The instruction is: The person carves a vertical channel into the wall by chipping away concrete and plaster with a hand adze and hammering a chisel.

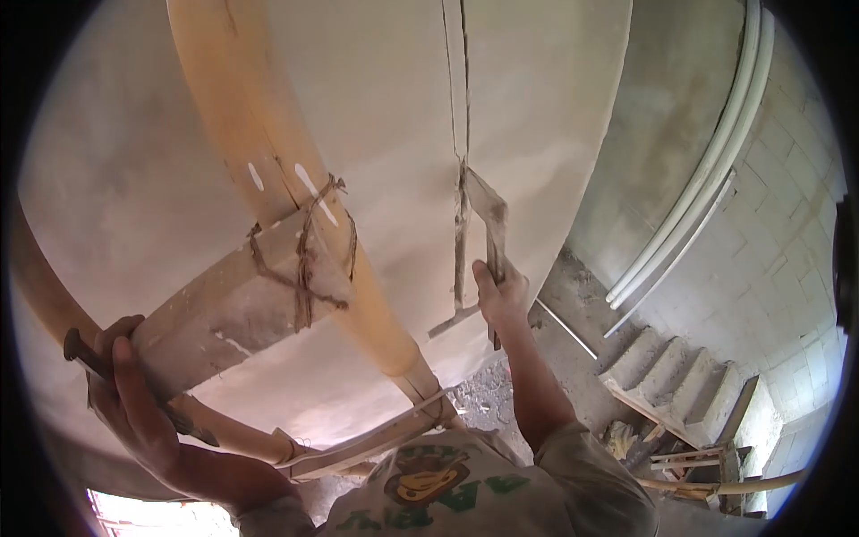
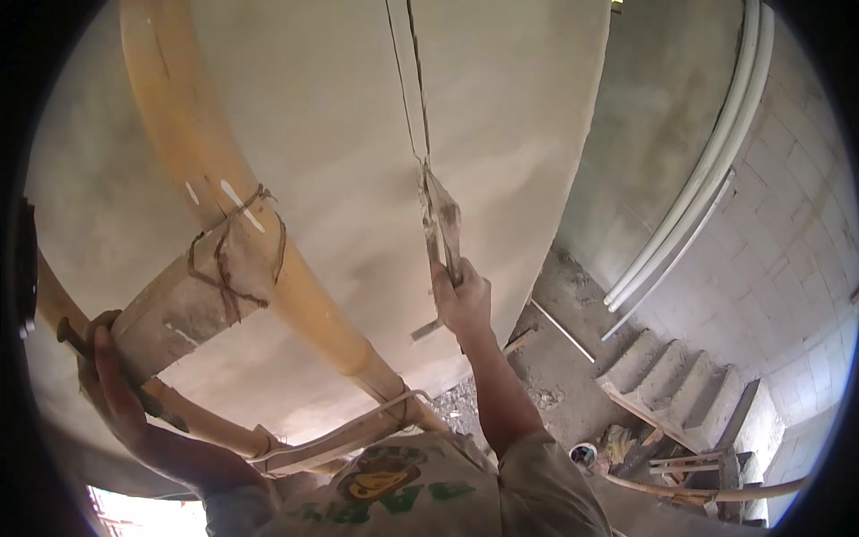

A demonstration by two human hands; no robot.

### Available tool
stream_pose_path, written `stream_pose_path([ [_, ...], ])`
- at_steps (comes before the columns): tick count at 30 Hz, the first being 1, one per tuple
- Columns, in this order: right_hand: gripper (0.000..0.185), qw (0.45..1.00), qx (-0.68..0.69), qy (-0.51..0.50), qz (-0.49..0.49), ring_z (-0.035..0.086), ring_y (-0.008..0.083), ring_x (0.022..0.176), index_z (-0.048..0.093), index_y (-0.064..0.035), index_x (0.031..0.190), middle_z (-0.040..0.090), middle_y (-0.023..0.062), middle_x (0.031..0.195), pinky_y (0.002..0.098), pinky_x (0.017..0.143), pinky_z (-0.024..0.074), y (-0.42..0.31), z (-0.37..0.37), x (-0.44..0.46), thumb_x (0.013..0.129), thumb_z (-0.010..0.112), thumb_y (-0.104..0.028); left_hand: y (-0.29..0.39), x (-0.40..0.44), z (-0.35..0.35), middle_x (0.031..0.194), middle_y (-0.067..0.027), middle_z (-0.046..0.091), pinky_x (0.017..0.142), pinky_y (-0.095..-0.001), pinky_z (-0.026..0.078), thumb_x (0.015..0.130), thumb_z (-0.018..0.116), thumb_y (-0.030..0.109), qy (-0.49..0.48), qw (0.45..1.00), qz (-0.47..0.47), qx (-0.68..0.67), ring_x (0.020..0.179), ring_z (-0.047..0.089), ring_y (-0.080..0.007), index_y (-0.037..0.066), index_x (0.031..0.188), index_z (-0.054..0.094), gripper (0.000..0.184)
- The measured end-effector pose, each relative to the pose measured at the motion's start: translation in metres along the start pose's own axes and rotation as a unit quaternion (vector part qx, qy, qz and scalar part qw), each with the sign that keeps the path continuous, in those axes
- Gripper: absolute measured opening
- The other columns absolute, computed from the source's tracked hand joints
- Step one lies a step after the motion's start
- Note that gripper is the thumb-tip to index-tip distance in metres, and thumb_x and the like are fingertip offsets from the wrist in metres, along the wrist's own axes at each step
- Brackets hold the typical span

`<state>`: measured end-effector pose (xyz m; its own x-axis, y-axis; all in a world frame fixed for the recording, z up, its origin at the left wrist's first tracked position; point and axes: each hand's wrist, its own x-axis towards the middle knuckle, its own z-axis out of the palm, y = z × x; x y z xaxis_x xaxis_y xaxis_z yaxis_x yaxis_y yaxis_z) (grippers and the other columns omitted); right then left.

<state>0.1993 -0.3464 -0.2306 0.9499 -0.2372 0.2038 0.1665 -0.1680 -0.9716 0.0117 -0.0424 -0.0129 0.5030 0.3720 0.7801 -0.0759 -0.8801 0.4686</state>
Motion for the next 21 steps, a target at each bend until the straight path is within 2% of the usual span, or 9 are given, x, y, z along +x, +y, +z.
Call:
stream_pose_path([
  [1,0.023,1.000,0.017,0.003,-0.003,0.057,0.0132,0.050,0.057,0.0009,0.078,0.056,0.0066,0.056,0.0308,0.048,0.0445,-0.008,-0.002,-0.001,0.089,0.059,-0.018,0.000,0.001,0.002,0.083,-0.0103,0.058,0.079,-0.0305,0.038,0.095,0.042,0.028,0.004,1.000,0.002,-0.002,0.083,0.051,-0.0189,-0.003,0.096,0.064,0.038],
  [4,0.021,0.984,0.111,0.032,-0.133,0.054,0.0103,0.048,0.058,0.0006,0.077,0.055,0.0038,0.054,0.0286,0.046,0.0437,0.001,0.001,-0.004,0.090,0.058,-0.016,-0.003,0.000,0.002,0.085,-0.0107,0.058,0.081,-0.0305,0.037,0.095,0.042,0.029,0.002,0.999,-0.019,-0.038,0.085,0.051,-0.0189,-0.004,0.097,0.063,0.039],
  [7,0.021,0.988,0.087,0.045,-0.121,0.051,0.0094,0.047,0.058,0.0004,0.076,0.053,0.0027,0.053,0.0285,0.045,0.0425,0.013,0.013,0.009,0.089,0.059,-0.016,-0.003,0.001,0.001,0.087,-0.0104,0.059,0.081,-0.0299,0.037,0.095,0.042,0.030,-0.013,0.999,-0.019,-0.040,0.086,0.050,-0.0182,-0.005,0.097,0.062,0.040],
  [10,0.022,0.992,0.098,-0.037,0.070,0.048,0.0087,0.046,0.058,0.0002,0.073,0.052,0.0011,0.053,0.0280,0.045,0.0413,0.009,0.002,0.023,0.088,0.062,-0.017,-0.004,0.000,0.001,0.087,-0.0098,0.059,0.081,-0.0299,0.037,0.096,0.042,0.030,0.002,0.999,-0.008,-0.038,0.085,0.050,-0.0179,-0.004,0.097,0.063,0.040],
  [11,0.024,0.993,0.075,-0.046,0.083,0.048,0.0082,0.048,0.058,0.0004,0.071,0.051,0.0004,0.053,0.0271,0.045,0.0403,0.009,-0.007,0.023,0.086,0.064,-0.017,-0.004,0.004,0.004,0.087,-0.0096,0.058,0.080,-0.0298,0.037,0.096,0.041,0.030,0.005,0.999,-0.001,-0.036,0.085,0.050,-0.0178,-0.004,0.097,0.062,0.040],
  [13,0.024,0.997,0.062,-0.021,0.052,0.047,0.0077,0.048,0.059,0.0003,0.071,0.050,0.0000,0.053,0.0267,0.045,0.0394,0.014,-0.012,0.017,0.086,0.064,-0.018,-0.004,0.002,-0.001,0.087,-0.0094,0.058,0.080,-0.0295,0.037,0.096,0.041,0.030,-0.015,1.000,0.000,-0.015,0.085,0.050,-0.0177,-0.004,0.099,0.062,0.040],
  [15,0.024,0.996,0.083,0.000,0.021,0.046,0.0071,0.049,0.059,0.0006,0.073,0.052,0.0013,0.055,0.0265,0.045,0.0384,0.009,-0.015,0.009,0.087,0.065,-0.018,-0.008,0.001,0.002,0.086,-0.0096,0.058,0.079,-0.0294,0.036,0.096,0.040,0.030,-0.018,0.997,-0.027,-0.071,0.085,0.050,-0.0176,-0.005,0.099,0.061,0.040],
  [18,0.022,0.991,0.129,-0.014,-0.032,0.052,0.0082,0.054,0.060,-0.0002,0.082,0.053,0.0005,0.061,0.0244,0.049,0.0443,0.010,-0.018,0.010,0.089,0.065,-0.021,-0.005,0.001,0.000,0.085,-0.0095,0.057,0.078,-0.0289,0.036,0.097,0.039,0.029,-0.043,0.996,-0.024,-0.077,0.083,0.049,-0.0169,-0.005,0.100,0.059,0.041],
  [21,0.021,0.996,0.083,0.042,-0.013,0.050,0.0081,0.053,0.057,-0.0005,0.084,0.057,0.0043,0.061,0.0269,0.047,0.0411,0.004,-0.022,0.009,0.091,0.062,-0.020,-0.012,0.006,-0.009,0.089,-0.0093,0.058,0.083,-0.0288,0.036,0.096,0.043,0.033,-0.080,0.993,-0.018,-0.081,0.089,0.050,-0.0172,-0.005,0.102,0.059,0.042],
])
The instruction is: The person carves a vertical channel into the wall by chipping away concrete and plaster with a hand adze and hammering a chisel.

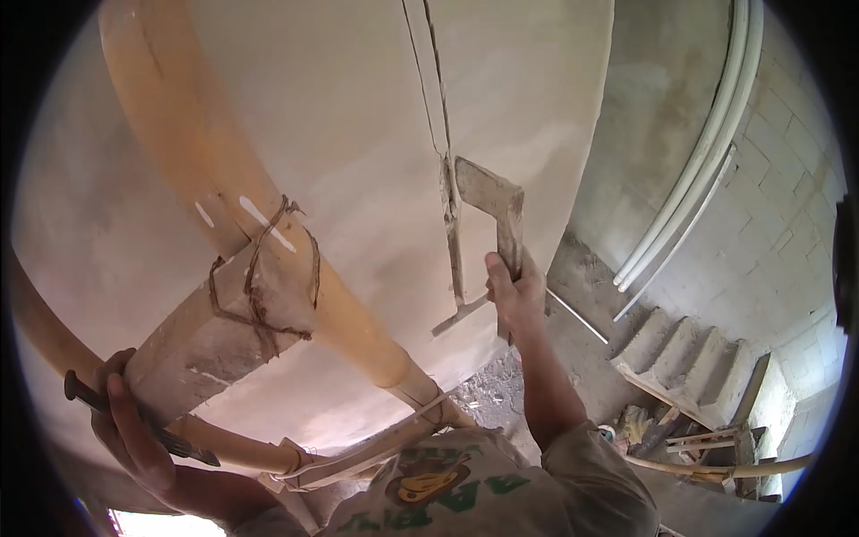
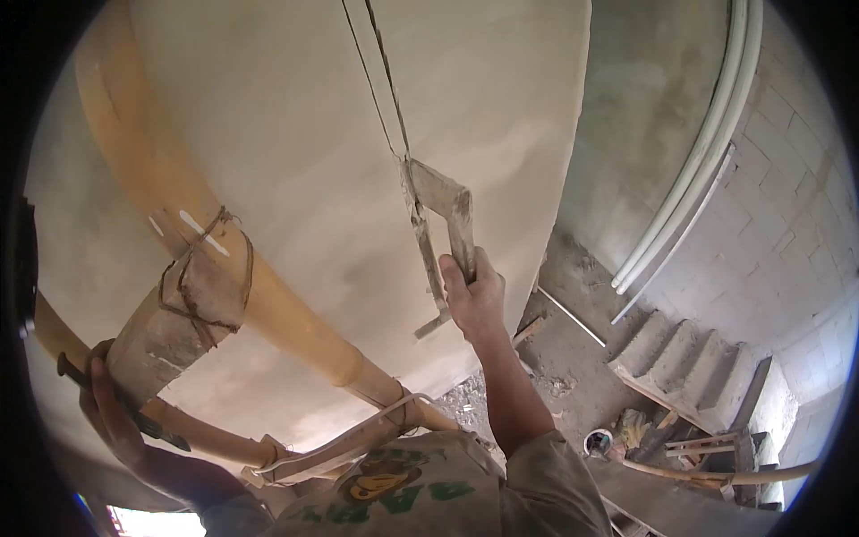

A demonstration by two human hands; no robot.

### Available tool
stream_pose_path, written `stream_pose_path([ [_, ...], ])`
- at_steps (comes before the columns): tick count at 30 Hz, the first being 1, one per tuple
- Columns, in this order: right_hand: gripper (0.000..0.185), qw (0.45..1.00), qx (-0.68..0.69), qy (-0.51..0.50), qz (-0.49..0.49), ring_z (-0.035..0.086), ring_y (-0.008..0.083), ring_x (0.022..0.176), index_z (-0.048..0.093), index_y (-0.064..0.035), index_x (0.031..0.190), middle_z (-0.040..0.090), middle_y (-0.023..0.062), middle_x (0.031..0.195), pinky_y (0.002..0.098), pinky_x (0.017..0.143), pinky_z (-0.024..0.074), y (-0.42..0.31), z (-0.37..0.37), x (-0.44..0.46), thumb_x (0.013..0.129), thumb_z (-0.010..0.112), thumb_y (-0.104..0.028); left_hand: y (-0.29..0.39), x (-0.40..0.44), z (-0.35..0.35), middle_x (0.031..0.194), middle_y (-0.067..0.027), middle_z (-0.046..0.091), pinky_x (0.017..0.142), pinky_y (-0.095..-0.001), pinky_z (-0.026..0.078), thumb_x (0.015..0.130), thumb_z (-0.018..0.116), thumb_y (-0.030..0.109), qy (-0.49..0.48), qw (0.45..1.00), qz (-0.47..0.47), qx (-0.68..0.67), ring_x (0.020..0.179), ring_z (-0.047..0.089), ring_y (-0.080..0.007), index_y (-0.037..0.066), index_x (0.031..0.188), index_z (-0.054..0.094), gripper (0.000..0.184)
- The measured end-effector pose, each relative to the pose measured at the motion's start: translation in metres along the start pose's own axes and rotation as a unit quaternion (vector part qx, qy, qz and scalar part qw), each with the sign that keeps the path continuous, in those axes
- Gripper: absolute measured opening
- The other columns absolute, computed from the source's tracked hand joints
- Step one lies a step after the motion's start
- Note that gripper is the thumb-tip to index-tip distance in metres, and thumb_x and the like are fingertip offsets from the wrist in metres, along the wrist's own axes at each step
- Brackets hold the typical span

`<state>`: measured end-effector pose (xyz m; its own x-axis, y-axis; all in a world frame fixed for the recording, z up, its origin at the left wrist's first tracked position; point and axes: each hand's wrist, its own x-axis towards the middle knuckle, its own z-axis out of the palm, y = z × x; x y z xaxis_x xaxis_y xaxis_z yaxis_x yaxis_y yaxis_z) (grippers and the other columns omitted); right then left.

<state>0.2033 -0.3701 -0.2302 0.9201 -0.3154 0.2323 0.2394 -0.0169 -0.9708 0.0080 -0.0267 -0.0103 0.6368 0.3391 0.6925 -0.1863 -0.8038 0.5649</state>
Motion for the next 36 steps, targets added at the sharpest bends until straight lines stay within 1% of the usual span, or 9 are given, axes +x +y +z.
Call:
stream_pose_path([
  [8,0.020,0.951,0.175,0.077,-0.243,0.052,0.0126,0.055,0.054,0.0009,0.100,0.056,0.0078,0.064,0.0264,0.051,0.0433,-0.020,-0.005,-0.002,0.094,0.055,-0.018,-0.006,0.001,-0.007,0.083,-0.0075,0.054,0.078,-0.0281,0.035,0.095,0.045,0.033,-0.005,1.000,-0.014,-0.005,0.083,0.047,-0.0157,-0.005,0.097,0.058,0.040],
  [14,0.019,0.962,-0.254,-0.044,-0.092,0.055,0.0139,0.056,0.053,-0.0007,0.095,0.055,0.0128,0.063,0.0315,0.051,0.0442,0.012,-0.010,0.005,0.093,0.059,-0.019,0.010,0.001,0.010,0.077,-0.0066,0.050,0.073,-0.0289,0.034,0.095,0.042,0.030,0.042,0.999,0.000,0.014,0.078,0.046,-0.0153,-0.004,0.092,0.056,0.037],
  [17,0.027,0.981,-0.155,-0.044,-0.111,0.062,0.0313,0.056,0.051,-0.0009,0.090,0.055,0.0178,0.059,0.0360,0.051,0.0454,-0.028,-0.021,-0.008,0.093,0.059,-0.026,0.000,-0.003,0.007,0.078,-0.0066,0.051,0.074,-0.0283,0.035,0.095,0.042,0.031,0.053,0.998,-0.009,0.017,0.079,0.046,-0.0152,-0.003,0.092,0.057,0.037],
  [21,0.018,0.977,-0.009,0.050,-0.205,0.049,0.0100,0.055,0.053,0.0012,0.094,0.054,0.0020,0.065,0.0260,0.049,0.0412,-0.047,-0.018,-0.015,0.094,0.057,-0.016,-0.004,-0.003,0.008,0.079,-0.0065,0.052,0.076,-0.0282,0.035,0.095,0.043,0.030,0.076,0.997,-0.023,0.004,0.079,0.047,-0.0156,-0.003,0.092,0.059,0.037],
  [24,0.020,0.977,0.004,0.052,-0.207,0.052,0.0111,0.056,0.055,0.0015,0.093,0.055,0.0050,0.065,0.0273,0.050,0.0427,0.011,0.000,-0.006,0.094,0.058,-0.019,0.002,-0.001,0.007,0.080,-0.0066,0.053,0.077,-0.0283,0.035,0.095,0.043,0.030,0.065,0.997,-0.026,0.019,0.080,0.047,-0.0160,-0.003,0.094,0.059,0.037],
  [28,0.025,0.959,-0.266,-0.045,-0.085,0.065,0.0347,0.060,0.054,0.0012,0.082,0.061,0.0217,0.066,0.0375,0.052,0.0466,0.004,-0.005,0.000,0.090,0.061,-0.021,-0.006,-0.002,0.004,0.081,-0.0068,0.053,0.078,-0.0284,0.035,0.095,0.044,0.030,0.055,0.998,-0.026,0.023,0.081,0.047,-0.0162,-0.003,0.095,0.059,0.037],
  [31,0.024,0.983,-0.175,-0.061,-0.017,0.064,0.0339,0.060,0.055,0.0004,0.085,0.060,0.0211,0.065,0.0374,0.052,0.0464,-0.025,-0.016,-0.010,0.090,0.061,-0.022,-0.003,-0.002,0.009,0.081,-0.0071,0.054,0.077,-0.0286,0.035,0.095,0.044,0.031,0.074,0.997,-0.029,0.013,0.081,0.047,-0.0163,-0.003,0.094,0.060,0.037],
  [32,0.022,0.987,-0.149,-0.045,-0.049,0.055,0.0105,0.056,0.057,0.0005,0.090,0.055,0.0061,0.060,0.0289,0.049,0.0438,-0.027,-0.019,-0.011,0.092,0.061,-0.021,-0.002,-0.003,0.011,0.081,-0.0073,0.054,0.077,-0.0287,0.035,0.095,0.044,0.031,0.079,0.996,-0.030,0.009,0.081,0.047,-0.0164,-0.003,0.094,0.060,0.037],
  [36,0.013,0.978,0.022,0.046,-0.204,0.054,0.0105,0.053,0.058,0.0029,0.096,0.056,0.0071,0.066,0.0281,0.047,0.0425,-0.050,-0.015,-0.018,0.092,0.058,-0.009,0.003,-0.003,0.010,0.081,-0.0077,0.055,0.077,-0.0290,0.035,0.094,0.045,0.031,0.073,0.997,-0.025,0.011,0.081,0.048,-0.0168,-0.003,0.094,0.060,0.038],
])
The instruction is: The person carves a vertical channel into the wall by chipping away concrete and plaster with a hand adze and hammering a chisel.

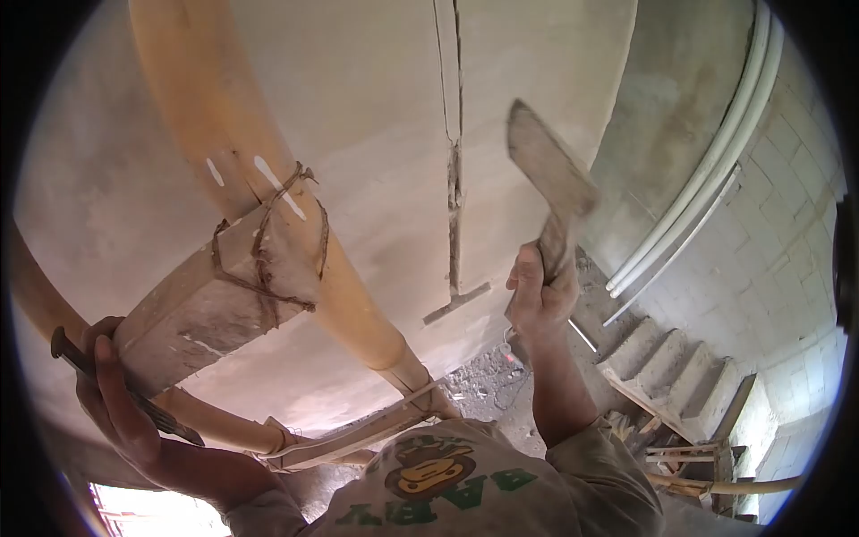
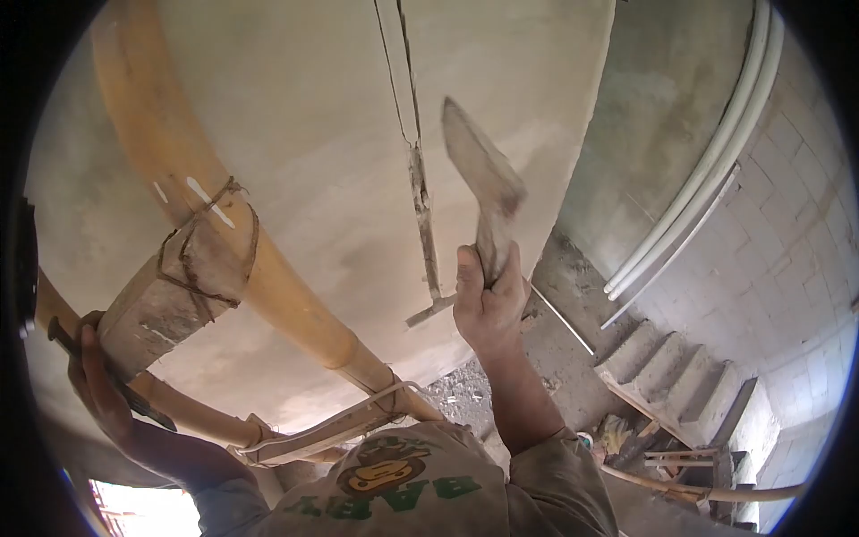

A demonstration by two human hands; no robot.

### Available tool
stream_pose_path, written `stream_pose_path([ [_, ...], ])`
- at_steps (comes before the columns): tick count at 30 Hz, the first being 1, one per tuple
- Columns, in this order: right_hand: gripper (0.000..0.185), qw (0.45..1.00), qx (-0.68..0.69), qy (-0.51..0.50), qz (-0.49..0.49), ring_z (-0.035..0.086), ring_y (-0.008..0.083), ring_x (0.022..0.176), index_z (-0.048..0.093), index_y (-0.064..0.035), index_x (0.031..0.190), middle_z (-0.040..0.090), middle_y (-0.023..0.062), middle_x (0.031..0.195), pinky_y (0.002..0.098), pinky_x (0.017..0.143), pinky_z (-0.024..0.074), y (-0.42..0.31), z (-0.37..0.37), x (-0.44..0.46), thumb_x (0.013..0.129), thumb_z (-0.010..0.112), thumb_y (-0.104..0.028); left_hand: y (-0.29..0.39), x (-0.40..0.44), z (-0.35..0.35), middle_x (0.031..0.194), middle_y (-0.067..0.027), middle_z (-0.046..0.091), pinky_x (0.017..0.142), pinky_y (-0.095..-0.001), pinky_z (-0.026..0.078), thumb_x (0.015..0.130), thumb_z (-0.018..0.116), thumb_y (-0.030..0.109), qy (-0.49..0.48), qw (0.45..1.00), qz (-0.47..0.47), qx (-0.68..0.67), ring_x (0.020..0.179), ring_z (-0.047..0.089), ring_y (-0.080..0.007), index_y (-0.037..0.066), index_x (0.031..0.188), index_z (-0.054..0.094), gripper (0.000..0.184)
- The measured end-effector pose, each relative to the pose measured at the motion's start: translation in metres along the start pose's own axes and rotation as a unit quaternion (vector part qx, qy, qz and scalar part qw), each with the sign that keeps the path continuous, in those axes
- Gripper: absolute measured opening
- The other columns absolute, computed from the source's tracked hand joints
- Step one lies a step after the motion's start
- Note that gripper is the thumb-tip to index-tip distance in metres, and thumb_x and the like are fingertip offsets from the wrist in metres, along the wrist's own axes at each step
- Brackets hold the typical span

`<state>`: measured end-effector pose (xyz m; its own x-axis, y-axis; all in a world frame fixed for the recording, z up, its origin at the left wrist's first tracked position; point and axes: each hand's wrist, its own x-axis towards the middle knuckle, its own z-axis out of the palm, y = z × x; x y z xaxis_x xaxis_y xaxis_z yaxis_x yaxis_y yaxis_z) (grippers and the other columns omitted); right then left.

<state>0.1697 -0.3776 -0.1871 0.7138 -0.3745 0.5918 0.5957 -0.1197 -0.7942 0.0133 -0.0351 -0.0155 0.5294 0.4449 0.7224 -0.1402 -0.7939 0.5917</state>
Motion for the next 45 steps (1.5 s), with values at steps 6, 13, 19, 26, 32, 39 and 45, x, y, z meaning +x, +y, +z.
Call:
stream_pose_path([
  [6,0.022,0.952,-0.230,-0.154,0.129,0.062,0.0276,0.059,0.055,0.0020,0.091,0.060,0.0170,0.067,0.0380,0.053,0.0469,0.076,0.004,-0.025,0.091,0.059,-0.020,0.006,-0.001,-0.003,0.081,-0.0080,0.055,0.076,-0.0288,0.035,0.094,0.043,0.030,-0.023,0.999,0.024,0.043,0.080,0.048,-0.0168,-0.004,0.094,0.060,0.038],
  [13,0.019,0.997,-0.062,-0.038,0.039,0.052,0.0090,0.051,0.056,0.0012,0.087,0.054,0.0012,0.061,0.0240,0.047,0.0426,0.006,-0.002,0.002,0.094,0.055,-0.017,-0.002,-0.001,0.001,0.083,-0.0085,0.056,0.077,-0.0289,0.035,0.094,0.043,0.030,-0.002,1.000,-0.002,-0.012,0.082,0.049,-0.0166,-0.003,0.094,0.060,0.037],
  [19,0.019,0.955,-0.261,-0.120,0.075,0.055,0.0119,0.054,0.059,0.0009,0.088,0.056,0.0046,0.060,0.0288,0.050,0.0454,0.081,0.020,-0.013,0.090,0.059,-0.018,0.005,-0.003,0.001,0.083,-0.0081,0.055,0.077,-0.0290,0.035,0.094,0.043,0.029,-0.005,1.000,0.000,-0.003,0.081,0.048,-0.0164,-0.004,0.094,0.060,0.037],
  [26,0.014,0.986,-0.132,-0.077,0.061,0.053,0.0090,0.052,0.060,-0.0009,0.079,0.056,0.0027,0.060,0.0279,0.048,0.0432,0.014,0.003,0.003,0.090,0.059,-0.011,0.001,-0.001,0.001,0.084,-0.0081,0.055,0.076,-0.0289,0.035,0.095,0.042,0.028,0.003,1.000,0.010,0.021,0.081,0.047,-0.0167,-0.003,0.094,0.060,0.036],
  [32,0.016,0.998,-0.057,-0.019,-0.022,0.057,0.0227,0.047,0.052,-0.0001,0.081,0.056,0.0118,0.057,0.0361,0.044,0.0444,0.053,0.026,-0.008,0.090,0.059,-0.012,0.002,0.001,-0.002,0.083,-0.0073,0.055,0.076,-0.0280,0.035,0.094,0.043,0.031,-0.001,1.000,-0.009,0.000,0.081,0.047,-0.0162,-0.003,0.095,0.059,0.038],
  [39,0.028,0.969,-0.190,-0.099,0.120,0.061,0.0312,0.052,0.052,-0.0004,0.075,0.054,0.0184,0.056,0.0407,0.050,0.0461,0.029,0.016,-0.004,0.087,0.064,-0.023,-0.001,-0.001,-0.005,0.085,-0.0076,0.055,0.078,-0.0282,0.035,0.094,0.044,0.030,-0.010,1.000,0.012,0.023,0.084,0.048,-0.0159,-0.003,0.095,0.060,0.036],
  [45,0.020,0.994,0.000,0.000,-0.111,0.046,0.0080,0.047,0.053,-0.0051,0.070,0.049,-0.0011,0.059,0.0242,0.044,0.0391,0.005,0.020,0.006,0.091,0.053,-0.004,0.003,0.000,0.002,0.086,-0.0079,0.055,0.080,-0.0291,0.036,0.094,0.044,0.030,0.002,1.000,-0.004,-0.007,0.085,0.048,-0.0169,-0.002,0.094,0.060,0.036],
])
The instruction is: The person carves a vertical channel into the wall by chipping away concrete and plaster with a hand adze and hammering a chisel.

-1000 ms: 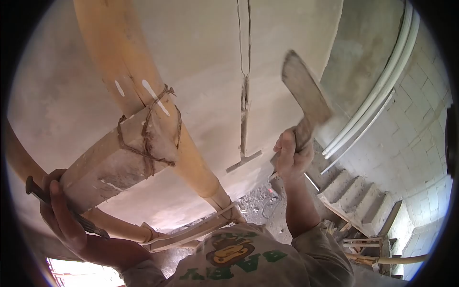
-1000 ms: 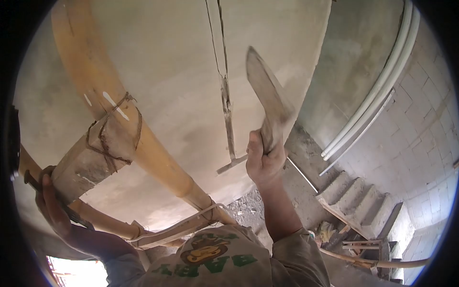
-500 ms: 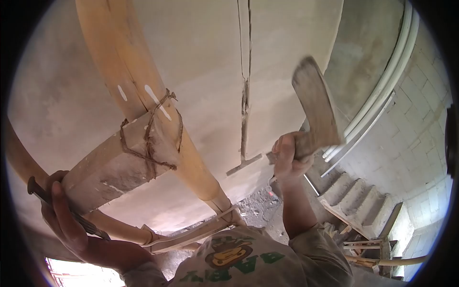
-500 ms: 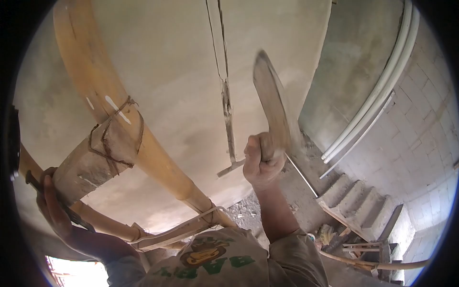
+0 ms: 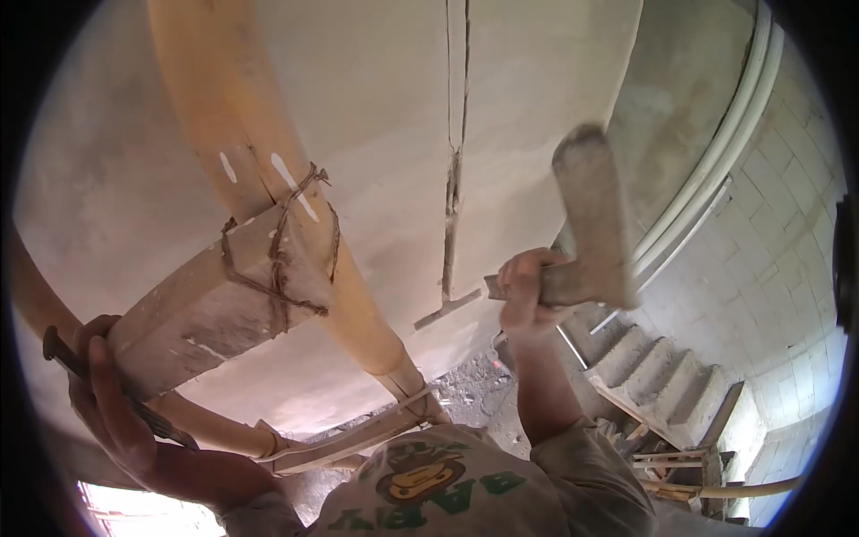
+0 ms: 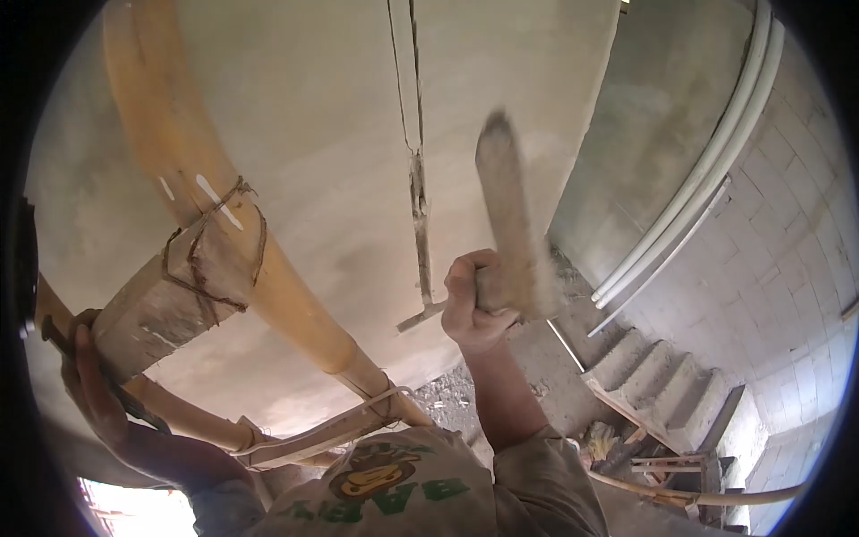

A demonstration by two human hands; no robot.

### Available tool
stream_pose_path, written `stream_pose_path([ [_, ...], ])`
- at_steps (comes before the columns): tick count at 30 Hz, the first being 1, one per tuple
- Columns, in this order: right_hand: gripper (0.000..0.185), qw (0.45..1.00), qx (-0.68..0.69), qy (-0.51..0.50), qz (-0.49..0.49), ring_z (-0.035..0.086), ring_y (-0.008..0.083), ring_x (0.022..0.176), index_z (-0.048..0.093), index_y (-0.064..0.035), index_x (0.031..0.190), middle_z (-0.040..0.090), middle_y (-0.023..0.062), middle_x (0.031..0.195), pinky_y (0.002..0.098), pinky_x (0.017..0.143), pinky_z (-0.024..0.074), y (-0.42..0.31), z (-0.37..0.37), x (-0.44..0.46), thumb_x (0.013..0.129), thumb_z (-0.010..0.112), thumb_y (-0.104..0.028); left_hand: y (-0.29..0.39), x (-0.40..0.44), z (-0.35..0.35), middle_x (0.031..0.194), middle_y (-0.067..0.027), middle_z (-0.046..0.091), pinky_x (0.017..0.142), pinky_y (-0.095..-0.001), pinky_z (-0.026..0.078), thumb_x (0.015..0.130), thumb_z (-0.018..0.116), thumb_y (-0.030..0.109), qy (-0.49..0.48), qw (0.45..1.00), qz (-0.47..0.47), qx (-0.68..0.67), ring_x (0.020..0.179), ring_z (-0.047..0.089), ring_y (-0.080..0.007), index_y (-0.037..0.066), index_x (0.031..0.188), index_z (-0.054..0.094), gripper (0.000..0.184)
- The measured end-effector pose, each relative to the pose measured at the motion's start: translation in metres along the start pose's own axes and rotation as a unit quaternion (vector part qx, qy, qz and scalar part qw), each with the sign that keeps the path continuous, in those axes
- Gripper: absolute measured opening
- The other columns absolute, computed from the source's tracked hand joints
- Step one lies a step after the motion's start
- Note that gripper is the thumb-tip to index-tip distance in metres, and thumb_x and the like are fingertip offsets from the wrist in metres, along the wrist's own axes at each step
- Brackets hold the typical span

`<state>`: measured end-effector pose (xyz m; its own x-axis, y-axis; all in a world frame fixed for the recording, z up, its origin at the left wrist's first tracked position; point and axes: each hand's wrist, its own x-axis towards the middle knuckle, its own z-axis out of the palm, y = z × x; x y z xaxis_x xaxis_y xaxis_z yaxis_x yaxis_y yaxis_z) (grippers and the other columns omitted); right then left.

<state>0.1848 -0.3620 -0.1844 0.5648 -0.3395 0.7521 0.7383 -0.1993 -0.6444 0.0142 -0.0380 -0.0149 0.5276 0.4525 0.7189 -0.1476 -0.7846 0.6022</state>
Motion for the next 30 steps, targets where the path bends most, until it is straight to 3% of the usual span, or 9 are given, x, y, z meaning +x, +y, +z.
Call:
stream_pose_path([
  [2,0.020,0.997,-0.066,-0.022,0.043,0.048,0.0098,0.046,0.053,-0.0039,0.069,0.048,-0.0007,0.056,0.0259,0.043,0.0390,0.052,0.008,-0.029,0.089,0.055,-0.005,0.003,-0.002,-0.001,0.086,-0.0077,0.055,0.080,-0.0291,0.036,0.094,0.044,0.030,-0.008,1.000,-0.005,-0.006,0.085,0.048,-0.0170,-0.002,0.094,0.060,0.036],
  [4,0.017,0.905,-0.093,-0.159,0.383,0.055,0.0150,0.050,0.060,0.0029,0.079,0.058,0.0082,0.057,0.0309,0.047,0.0438,0.061,0.010,-0.026,0.086,0.061,-0.013,0.002,-0.005,-0.004,0.086,-0.0078,0.055,0.080,-0.0289,0.036,0.093,0.044,0.030,0.000,0.999,-0.008,0.040,0.085,0.048,-0.0171,-0.002,0.094,0.060,0.036],
  [5,0.027,0.899,-0.116,-0.166,0.388,0.055,0.0166,0.049,0.060,0.0025,0.079,0.057,0.0087,0.056,0.0343,0.048,0.0447,0.054,0.004,-0.026,0.087,0.063,-0.024,0.003,0.000,-0.003,0.086,-0.0078,0.055,0.080,-0.0289,0.036,0.093,0.044,0.030,0.013,0.998,-0.001,0.058,0.085,0.048,-0.0172,-0.002,0.094,0.060,0.036],
  [9,0.023,0.962,-0.177,-0.106,0.179,0.055,0.0150,0.050,0.057,0.0029,0.076,0.055,0.0082,0.055,0.0311,0.048,0.0431,0.032,-0.005,-0.015,0.086,0.064,-0.016,0.002,0.000,-0.004,0.086,-0.0080,0.055,0.079,-0.0287,0.036,0.094,0.045,0.030,-0.004,0.999,0.003,0.037,0.084,0.048,-0.0173,-0.002,0.094,0.060,0.036],
  [15,0.021,0.994,0.093,0.048,0.021,0.056,0.0125,0.054,0.060,0.0022,0.072,0.058,0.0070,0.059,0.0298,0.049,0.0429,0.020,-0.001,-0.009,0.086,0.062,-0.012,-0.001,-0.002,0.002,0.084,-0.0077,0.055,0.077,-0.0291,0.036,0.093,0.045,0.030,0.021,1.000,-0.004,-0.004,0.082,0.048,-0.0167,-0.003,0.094,0.060,0.036],
  [18,0.020,0.928,-0.246,-0.163,0.227,0.055,0.0118,0.051,0.058,-0.0003,0.069,0.056,0.0053,0.056,0.0285,0.047,0.0417,0.065,0.010,-0.019,0.086,0.062,-0.011,0.011,-0.001,-0.001,0.084,-0.0078,0.055,0.078,-0.0295,0.036,0.093,0.046,0.030,-0.015,1.000,-0.017,0.014,0.083,0.048,-0.0165,-0.003,0.093,0.060,0.036],
  [24,0.020,0.950,-0.109,-0.091,0.278,0.053,0.0104,0.049,0.057,-0.0024,0.070,0.054,0.0017,0.054,0.0257,0.045,0.0393,0.031,-0.010,-0.011,0.088,0.060,-0.011,0.009,-0.002,0.000,0.084,-0.0086,0.055,0.077,-0.0291,0.035,0.093,0.045,0.029,0.010,0.998,0.000,0.058,0.083,0.047,-0.0162,-0.003,0.092,0.060,0.036],
  [27,0.020,0.994,0.045,-0.019,0.102,0.052,0.0102,0.049,0.057,-0.0018,0.070,0.052,0.0013,0.053,0.0254,0.045,0.0392,0.002,-0.013,0.003,0.087,0.060,-0.010,-0.002,-0.001,0.001,0.084,-0.0090,0.055,0.077,-0.0292,0.036,0.093,0.044,0.029,0.023,1.000,-0.010,0.006,0.084,0.048,-0.0166,-0.003,0.092,0.060,0.036],
  [30,0.020,0.995,0.086,0.039,0.020,0.052,0.0103,0.048,0.057,-0.0009,0.070,0.052,0.0018,0.052,0.0254,0.045,0.0399,0.040,0.002,-0.017,0.087,0.061,-0.010,-0.004,0.001,-0.002,0.084,-0.0088,0.056,0.077,-0.0292,0.036,0.093,0.044,0.028,0.003,1.000,-0.003,-0.003,0.083,0.048,-0.0168,-0.003,0.093,0.060,0.035],
])
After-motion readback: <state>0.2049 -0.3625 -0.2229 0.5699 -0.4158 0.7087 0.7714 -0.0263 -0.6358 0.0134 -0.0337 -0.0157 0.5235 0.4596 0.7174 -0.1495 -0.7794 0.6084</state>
